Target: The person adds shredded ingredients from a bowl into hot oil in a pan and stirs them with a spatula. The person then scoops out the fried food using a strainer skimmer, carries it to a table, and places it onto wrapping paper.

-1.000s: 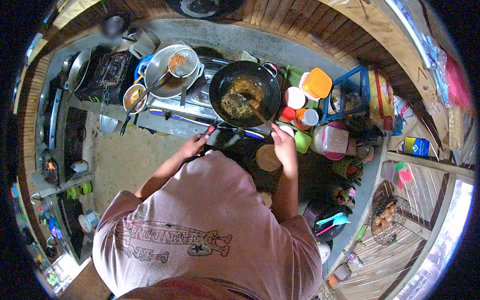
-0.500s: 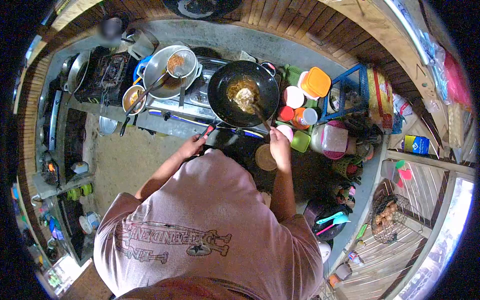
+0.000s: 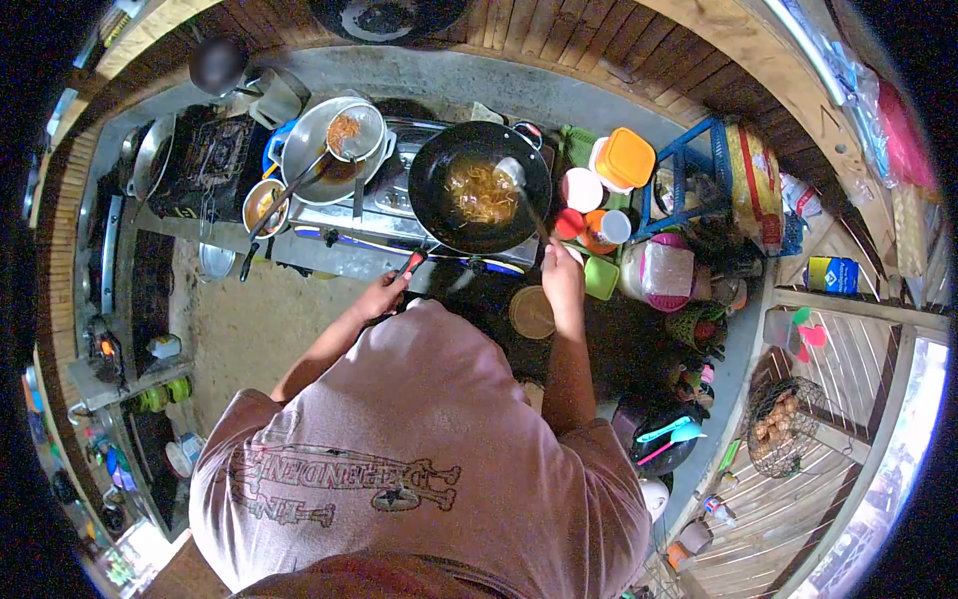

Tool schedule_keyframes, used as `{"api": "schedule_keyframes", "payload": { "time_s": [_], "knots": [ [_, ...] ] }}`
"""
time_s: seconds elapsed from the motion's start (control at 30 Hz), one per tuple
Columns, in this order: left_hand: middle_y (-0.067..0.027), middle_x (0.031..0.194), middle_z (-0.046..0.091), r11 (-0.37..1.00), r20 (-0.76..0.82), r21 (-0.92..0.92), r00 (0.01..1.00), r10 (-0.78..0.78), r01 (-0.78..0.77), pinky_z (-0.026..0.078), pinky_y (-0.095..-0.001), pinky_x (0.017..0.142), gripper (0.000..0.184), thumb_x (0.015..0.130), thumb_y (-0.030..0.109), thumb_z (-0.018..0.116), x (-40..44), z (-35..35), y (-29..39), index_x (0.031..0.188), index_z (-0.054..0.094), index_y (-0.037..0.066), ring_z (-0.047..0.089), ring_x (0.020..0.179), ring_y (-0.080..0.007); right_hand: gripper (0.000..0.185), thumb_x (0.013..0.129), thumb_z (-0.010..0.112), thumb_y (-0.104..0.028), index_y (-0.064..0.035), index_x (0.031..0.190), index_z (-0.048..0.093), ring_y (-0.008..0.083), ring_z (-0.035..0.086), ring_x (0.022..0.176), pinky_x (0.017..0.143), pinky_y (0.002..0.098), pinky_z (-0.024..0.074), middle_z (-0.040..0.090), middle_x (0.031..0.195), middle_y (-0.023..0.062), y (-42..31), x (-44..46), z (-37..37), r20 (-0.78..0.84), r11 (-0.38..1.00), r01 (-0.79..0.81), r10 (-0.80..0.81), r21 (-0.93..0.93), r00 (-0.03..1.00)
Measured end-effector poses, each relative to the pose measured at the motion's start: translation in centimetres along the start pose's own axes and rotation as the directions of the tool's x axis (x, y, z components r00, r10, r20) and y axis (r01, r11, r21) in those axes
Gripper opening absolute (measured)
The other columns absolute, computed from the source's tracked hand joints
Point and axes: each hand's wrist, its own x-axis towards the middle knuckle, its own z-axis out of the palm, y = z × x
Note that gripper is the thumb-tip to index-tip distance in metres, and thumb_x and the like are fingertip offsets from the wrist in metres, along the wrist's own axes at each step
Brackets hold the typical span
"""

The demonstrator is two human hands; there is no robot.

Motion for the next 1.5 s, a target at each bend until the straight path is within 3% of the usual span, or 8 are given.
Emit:
{"api": "schedule_keyframes", "payload": {
  "time_s": [0.27, 0.47, 0.57, 0.73, 0.9, 1.13, 1.2, 1.5],
  "knots": [
    [0.0045, 0.060, 0.042, 0.999, 0.004, -0.033, 1.000, 0.010, -0.010, 0.031, -0.0269, 0.043, 0.038, 0.097, 0.048, 0.061, 0.4, -0.2, -0.6, 0.089, 0.048, 0.013, 0.038, 0.047, -0.0077, 0.032, 0.098, 0.056, -0.018, -0.0035, 0.126, 0.064, 0.0238, 0.067, 0.104, 0.094, 0.0321, 0.0475, 0.071, 0.112, 0.0175, 0.4, -1.6, -1.7, 0.165, 0.949, 0.006, -0.061, 0.316, 0.984],
    [0.0044, 0.060, 0.043, 0.999, -0.006, 0.032, 1.000, -0.014, 0.014, 0.034, -0.0264, 0.043, 0.042, 0.096, 0.051, 0.060, -0.2, -0.1, 0.2, 0.097, 0.051, 0.010, 0.040, 0.048, -0.0080, 0.035, 0.098, 0.055, -0.015, -0.0026, 0.131, 0.060, 0.0259, 0.065, 0.112, 0.097, 0.0332, 0.0467, 0.067, 0.122, 0.0191, 0.6, -1.5, -3.9, 0.075, 0.965, 0.055, -0.076, 0.255, 0.994],
    [0.0039, 0.060, 0.044, 0.995, -0.024, 0.095, 1.000, 0.007, -0.005, 0.035, -0.0266, 0.044, 0.047, 0.095, 0.053, 0.060, -0.5, 0.0, 0.6, 0.102, 0.053, 0.007, 0.042, 0.048, -0.0082, 0.034, 0.099, 0.054, -0.016, -0.0017, 0.128, 0.061, 0.0269, 0.065, 0.112, 0.097, 0.0341, 0.0472, 0.068, 0.120, 0.0199, 0.6, -1.7, -3.8, 0.114, 0.988, -0.107, 0.095, 0.109, 0.989],
    [0.0037, 0.060, 0.045, 0.995, -0.057, 0.098, 0.998, -0.010, 0.016, 0.035, -0.0266, 0.044, 0.048, 0.094, 0.053, 0.061, -0.5, 0.1, 0.6, 0.103, 0.054, 0.007, 0.042, 0.048, -0.0085, 0.032, 0.100, 0.054, -0.020, -0.0022, 0.125, 0.064, 0.0266, 0.067, 0.107, 0.095, 0.0341, 0.0479, 0.070, 0.113, 0.0192, 2.6, -2.9, -2.3, 0.212, 0.964, -0.072, 0.017, 0.254, 0.977],
    [0.0038, 0.060, 0.044, 0.998, -0.038, 0.057, 0.999, 0.004, -0.002, 0.033, -0.0261, 0.044, 0.044, 0.094, 0.053, 0.061, 0.1, -0.1, -0.3, 0.100, 0.053, 0.010, 0.040, 0.048, -0.0085, 0.031, 0.101, 0.053, -0.010, 0.0005, 0.129, 0.062, 0.0148, 0.065, 0.105, 0.094, 0.0282, 0.0469, 0.071, 0.111, 0.0104, -0.2, -3.3, -5.7, 0.249, 0.896, -0.029, -0.092, 0.442, 0.964],
    [0.0038, 0.060, 0.043, 0.998, -0.027, 0.055, 1.000, -0.002, 0.004, 0.031, -0.0263, 0.044, 0.041, 0.095, 0.051, 0.061, -1.3, 0.5, 1.6, 0.096, 0.053, 0.010, 0.039, 0.047, -0.0089, 0.034, 0.102, 0.051, -0.015, -0.0042, 0.133, 0.059, 0.0196, 0.064, 0.111, 0.098, 0.0309, 0.0451, 0.068, 0.122, 0.0146, -0.4, -1.8, -5.9, 0.115, 0.983, 0.009, -0.030, 0.181, 0.993],
    [0.0037, 0.060, 0.043, 0.998, -0.037, 0.066, 0.999, 0.000, 0.002, 0.031, -0.0265, 0.044, 0.040, 0.096, 0.050, 0.061, -1.0, 0.4, 1.2, 0.096, 0.053, 0.010, 0.039, 0.048, -0.0089, 0.033, 0.099, 0.052, -0.016, -0.0081, 0.129, 0.062, 0.0369, 0.066, 0.103, 0.089, 0.0398, 0.0507, 0.066, 0.114, 0.0236, -0.9, -1.7, -4.6, -0.014, 0.995, 0.090, -0.089, 0.032, 0.996],
    [0.0040, 0.061, 0.044, 0.997, -0.053, 0.068, 0.998, 0.025, -0.021, 0.030, -0.0268, 0.045, 0.037, 0.098, 0.046, 0.059, -0.3, 0.1, 0.6, 0.096, 0.052, 0.010, 0.039, 0.049, -0.0083, 0.035, 0.101, 0.050, -0.024, -0.0037, 0.126, 0.063, 0.0318, 0.066, 0.108, 0.094, 0.0379, 0.0486, 0.068, 0.115, 0.0201, 0.3, -2.5, -1.4, 0.108, 0.973, 0.025, -0.051, 0.228, 0.993]
  ]
}}
